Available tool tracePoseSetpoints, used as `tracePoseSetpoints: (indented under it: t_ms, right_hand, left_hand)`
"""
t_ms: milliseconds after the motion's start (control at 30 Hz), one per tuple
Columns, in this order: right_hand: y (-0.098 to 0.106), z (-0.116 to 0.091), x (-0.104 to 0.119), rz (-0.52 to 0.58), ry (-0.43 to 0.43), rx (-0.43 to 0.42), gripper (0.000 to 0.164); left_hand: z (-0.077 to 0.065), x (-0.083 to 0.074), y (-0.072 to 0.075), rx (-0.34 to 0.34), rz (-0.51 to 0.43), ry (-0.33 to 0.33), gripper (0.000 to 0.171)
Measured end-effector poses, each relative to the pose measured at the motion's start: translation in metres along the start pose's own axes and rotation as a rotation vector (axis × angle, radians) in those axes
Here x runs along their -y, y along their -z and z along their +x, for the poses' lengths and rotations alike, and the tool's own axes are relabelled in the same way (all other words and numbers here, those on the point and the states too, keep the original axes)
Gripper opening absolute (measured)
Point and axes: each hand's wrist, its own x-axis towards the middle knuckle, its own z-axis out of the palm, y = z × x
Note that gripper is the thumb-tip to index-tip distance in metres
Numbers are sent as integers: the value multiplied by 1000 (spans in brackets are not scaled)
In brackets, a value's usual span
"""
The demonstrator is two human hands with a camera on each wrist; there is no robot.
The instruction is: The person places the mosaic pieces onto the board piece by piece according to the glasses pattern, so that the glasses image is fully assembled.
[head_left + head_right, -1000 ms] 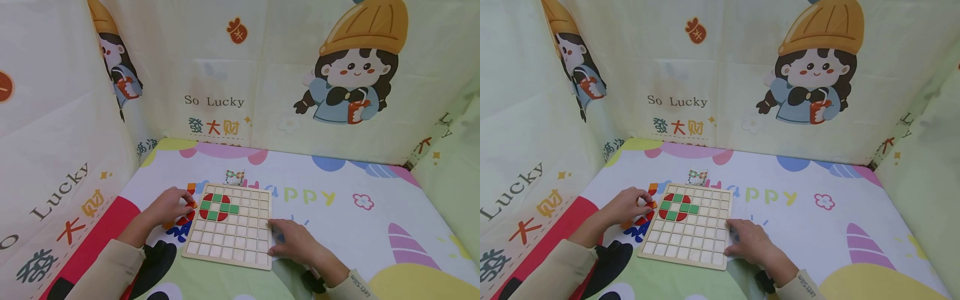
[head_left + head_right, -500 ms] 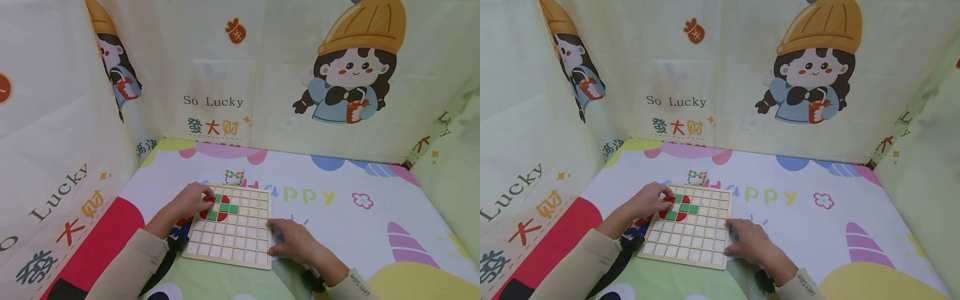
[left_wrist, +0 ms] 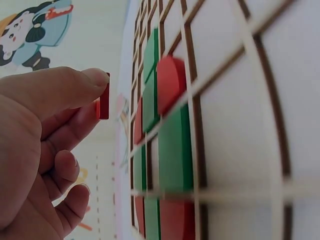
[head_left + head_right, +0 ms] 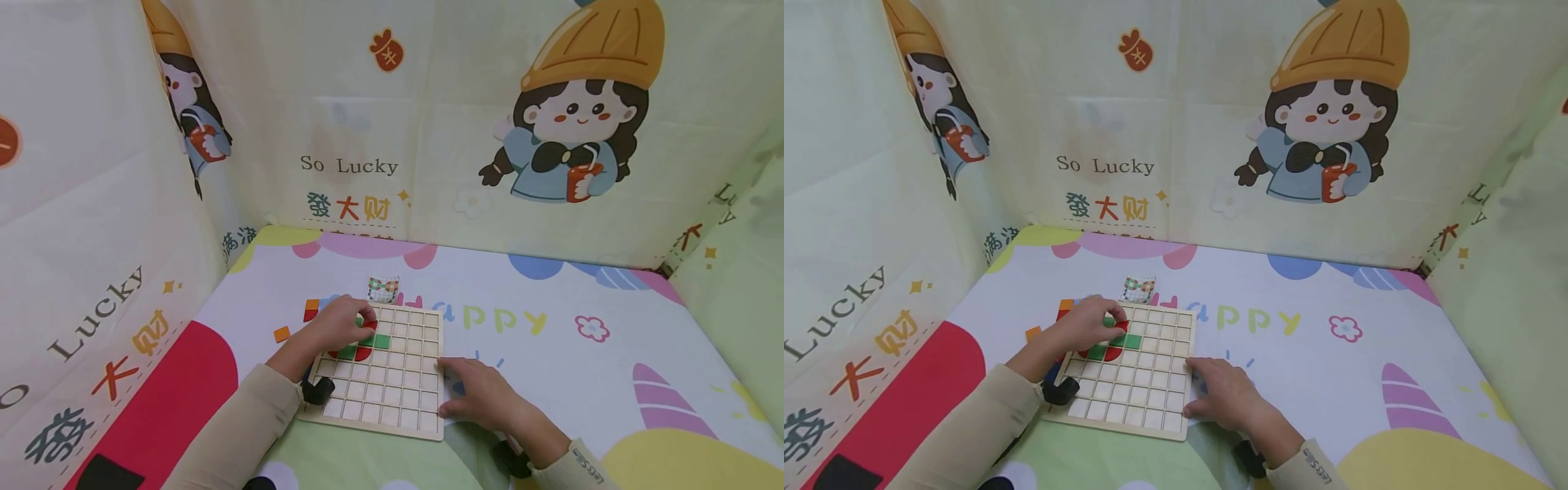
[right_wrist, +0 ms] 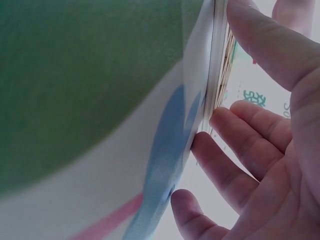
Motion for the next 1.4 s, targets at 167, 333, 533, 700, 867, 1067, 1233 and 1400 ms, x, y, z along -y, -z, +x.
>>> tracePoseSetpoints:
  t_ms: [167, 333, 533, 700, 867, 1067, 1233, 1400]
  right_hand:
    - [0, -1, 0, 15, -10, 7, 76]
    - [0, -2, -1, 6, 0, 3, 75]
    - [0, -1, 0, 1, -1, 2, 74]
    - [0, 0, 0, -3, 0, 4, 74]
    - [0, 0, -1, -6, 16, 3, 73]
    - [0, 0, -2, -13, 33, -2, 72]
    - [1, 0, -1, -14, 43, -8, 72]
    - [1, 0, -1, -10, 51, -9, 73]
  left_hand:
    - [8, -7, -9, 5, 1, -10, 13]
    - [12, -13, -13, -2, -20, -30, 13]
    - [18, -19, -18, 2, -27, -41, 13]
    - [24, -24, -22, 17, 4, -34, 14]
    - [28, -30, -26, 37, 3, -26, 16]
    - [32, -33, -31, 25, 37, -13, 16]
    - [35, -37, -34, 4, 38, -1, 16]
    - [36, -40, -36, 3, 42, 8, 16]
